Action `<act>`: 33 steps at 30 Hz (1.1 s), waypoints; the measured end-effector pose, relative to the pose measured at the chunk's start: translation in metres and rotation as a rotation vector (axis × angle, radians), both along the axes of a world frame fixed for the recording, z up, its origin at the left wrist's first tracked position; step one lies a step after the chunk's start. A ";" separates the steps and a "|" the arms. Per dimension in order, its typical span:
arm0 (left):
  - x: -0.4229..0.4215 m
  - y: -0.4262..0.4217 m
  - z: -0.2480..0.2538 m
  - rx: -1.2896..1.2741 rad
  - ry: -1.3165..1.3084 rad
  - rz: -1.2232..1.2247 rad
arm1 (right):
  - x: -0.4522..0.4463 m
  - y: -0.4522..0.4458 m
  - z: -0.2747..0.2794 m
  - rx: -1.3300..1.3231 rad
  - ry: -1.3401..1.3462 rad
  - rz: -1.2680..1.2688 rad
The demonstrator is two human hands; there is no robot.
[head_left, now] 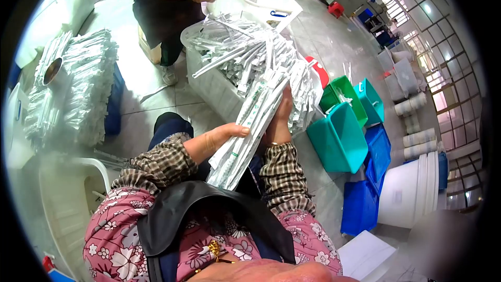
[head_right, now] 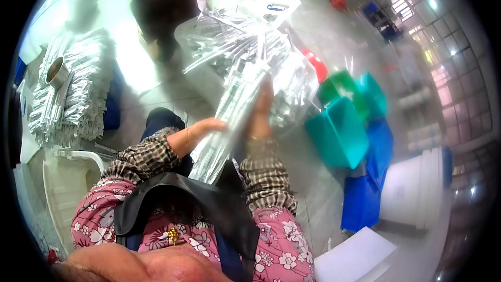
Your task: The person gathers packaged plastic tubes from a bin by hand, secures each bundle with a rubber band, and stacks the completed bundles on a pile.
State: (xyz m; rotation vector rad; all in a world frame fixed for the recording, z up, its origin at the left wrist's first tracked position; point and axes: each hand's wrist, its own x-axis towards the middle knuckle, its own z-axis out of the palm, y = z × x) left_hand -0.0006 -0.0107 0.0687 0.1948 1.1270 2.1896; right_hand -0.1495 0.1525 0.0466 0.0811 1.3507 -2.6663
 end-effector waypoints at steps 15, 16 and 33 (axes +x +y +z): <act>-0.010 0.006 -0.042 0.387 -0.020 0.028 | 0.038 0.001 0.045 0.996 0.948 0.454; -0.011 0.006 -0.029 0.293 0.011 0.058 | 0.037 0.003 0.049 0.939 0.827 0.493; 0.010 -0.012 -0.023 0.010 0.163 0.141 | 0.075 -0.038 0.062 0.795 1.004 0.385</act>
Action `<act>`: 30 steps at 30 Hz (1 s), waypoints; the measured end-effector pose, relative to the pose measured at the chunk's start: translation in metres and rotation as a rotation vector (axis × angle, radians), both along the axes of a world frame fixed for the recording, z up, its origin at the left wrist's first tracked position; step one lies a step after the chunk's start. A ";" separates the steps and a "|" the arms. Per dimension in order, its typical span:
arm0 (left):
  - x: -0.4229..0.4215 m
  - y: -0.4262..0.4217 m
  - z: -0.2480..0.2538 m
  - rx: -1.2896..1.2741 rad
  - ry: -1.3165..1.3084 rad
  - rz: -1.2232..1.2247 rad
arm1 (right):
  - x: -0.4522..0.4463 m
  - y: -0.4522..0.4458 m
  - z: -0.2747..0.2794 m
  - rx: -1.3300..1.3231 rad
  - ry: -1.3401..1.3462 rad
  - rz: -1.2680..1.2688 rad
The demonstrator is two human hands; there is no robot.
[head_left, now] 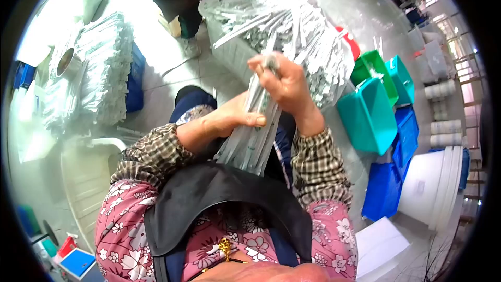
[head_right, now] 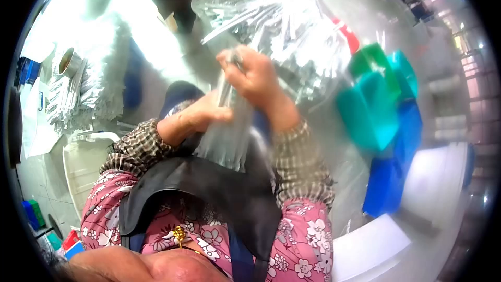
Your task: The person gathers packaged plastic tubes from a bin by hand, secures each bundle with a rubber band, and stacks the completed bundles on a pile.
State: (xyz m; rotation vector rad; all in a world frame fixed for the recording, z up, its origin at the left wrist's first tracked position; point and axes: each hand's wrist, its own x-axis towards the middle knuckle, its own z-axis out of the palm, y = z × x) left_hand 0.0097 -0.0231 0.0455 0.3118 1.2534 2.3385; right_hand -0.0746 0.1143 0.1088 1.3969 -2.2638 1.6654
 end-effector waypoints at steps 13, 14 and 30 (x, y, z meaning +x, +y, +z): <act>0.009 -0.014 0.007 0.057 0.071 0.310 | -0.010 -0.025 -0.007 -0.291 -0.130 0.074; 0.011 -0.023 0.019 0.086 0.150 0.418 | -0.013 0.001 -0.008 -0.334 -0.237 0.156; -0.004 -0.145 -0.004 0.216 0.219 0.801 | 0.098 0.100 -0.123 0.594 0.367 -0.100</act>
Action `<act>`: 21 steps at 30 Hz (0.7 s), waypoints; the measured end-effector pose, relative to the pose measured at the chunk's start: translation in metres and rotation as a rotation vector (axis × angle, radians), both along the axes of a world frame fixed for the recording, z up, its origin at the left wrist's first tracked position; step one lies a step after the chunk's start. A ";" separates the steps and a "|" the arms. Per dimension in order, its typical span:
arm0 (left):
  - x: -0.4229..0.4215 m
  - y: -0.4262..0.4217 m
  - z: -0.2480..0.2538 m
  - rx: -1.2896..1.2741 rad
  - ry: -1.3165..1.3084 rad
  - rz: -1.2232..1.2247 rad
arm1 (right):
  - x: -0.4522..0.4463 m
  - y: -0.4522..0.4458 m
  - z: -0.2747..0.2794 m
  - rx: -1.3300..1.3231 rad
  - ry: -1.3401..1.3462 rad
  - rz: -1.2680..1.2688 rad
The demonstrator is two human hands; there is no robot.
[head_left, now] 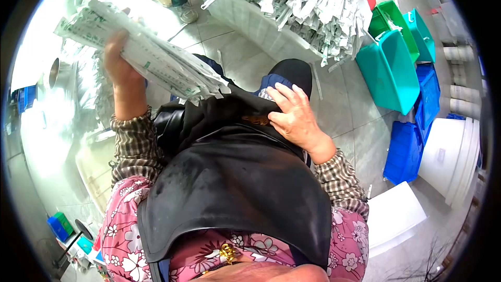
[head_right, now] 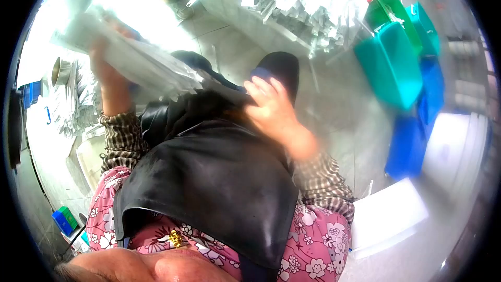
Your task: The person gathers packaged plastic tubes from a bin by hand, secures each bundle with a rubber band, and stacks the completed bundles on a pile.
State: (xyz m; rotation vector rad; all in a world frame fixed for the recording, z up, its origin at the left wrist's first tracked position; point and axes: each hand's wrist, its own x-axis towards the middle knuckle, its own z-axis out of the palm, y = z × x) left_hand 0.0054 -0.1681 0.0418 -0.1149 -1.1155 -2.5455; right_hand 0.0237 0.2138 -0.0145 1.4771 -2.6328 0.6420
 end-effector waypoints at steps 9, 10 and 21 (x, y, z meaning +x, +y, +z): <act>-0.006 0.023 0.011 -0.055 -0.058 0.061 | -0.008 -0.010 -0.003 0.096 -0.043 0.019; -0.007 0.023 0.011 -0.036 -0.028 0.049 | -0.008 -0.011 -0.003 0.118 -0.047 0.016; -0.015 0.057 0.044 -0.153 0.011 -0.126 | -0.032 -0.013 0.050 -0.393 -0.632 0.004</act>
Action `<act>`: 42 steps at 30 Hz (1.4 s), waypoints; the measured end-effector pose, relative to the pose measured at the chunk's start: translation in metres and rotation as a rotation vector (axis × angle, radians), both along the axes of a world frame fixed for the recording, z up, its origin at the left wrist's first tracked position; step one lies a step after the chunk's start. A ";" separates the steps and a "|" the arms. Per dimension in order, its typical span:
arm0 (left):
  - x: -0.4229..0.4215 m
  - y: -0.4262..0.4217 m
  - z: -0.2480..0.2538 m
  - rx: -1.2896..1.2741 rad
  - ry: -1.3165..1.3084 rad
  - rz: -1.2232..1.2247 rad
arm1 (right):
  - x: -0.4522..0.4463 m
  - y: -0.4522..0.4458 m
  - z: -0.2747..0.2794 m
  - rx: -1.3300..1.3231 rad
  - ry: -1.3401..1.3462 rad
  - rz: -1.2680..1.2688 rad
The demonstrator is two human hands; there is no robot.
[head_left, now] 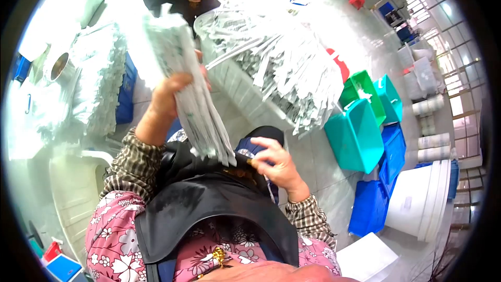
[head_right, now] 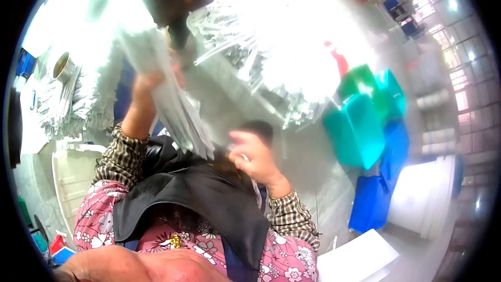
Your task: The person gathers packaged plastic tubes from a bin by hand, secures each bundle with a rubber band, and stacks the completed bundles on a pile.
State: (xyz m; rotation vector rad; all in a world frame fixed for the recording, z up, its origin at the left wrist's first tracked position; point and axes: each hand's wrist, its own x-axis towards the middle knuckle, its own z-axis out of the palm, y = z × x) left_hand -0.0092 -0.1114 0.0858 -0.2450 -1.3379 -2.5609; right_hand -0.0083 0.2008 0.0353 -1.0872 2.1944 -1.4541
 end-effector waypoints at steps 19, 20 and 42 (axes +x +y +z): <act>-0.013 0.097 -0.027 0.270 -0.220 -0.494 | -0.029 -0.067 0.067 -0.214 0.728 -0.466; -0.014 0.100 -0.042 0.284 -0.226 -0.545 | -0.028 -0.070 0.066 -0.162 0.852 -0.439; -0.004 0.100 -0.003 -0.243 -0.003 -0.355 | -0.041 -0.047 0.052 -0.423 0.256 -0.257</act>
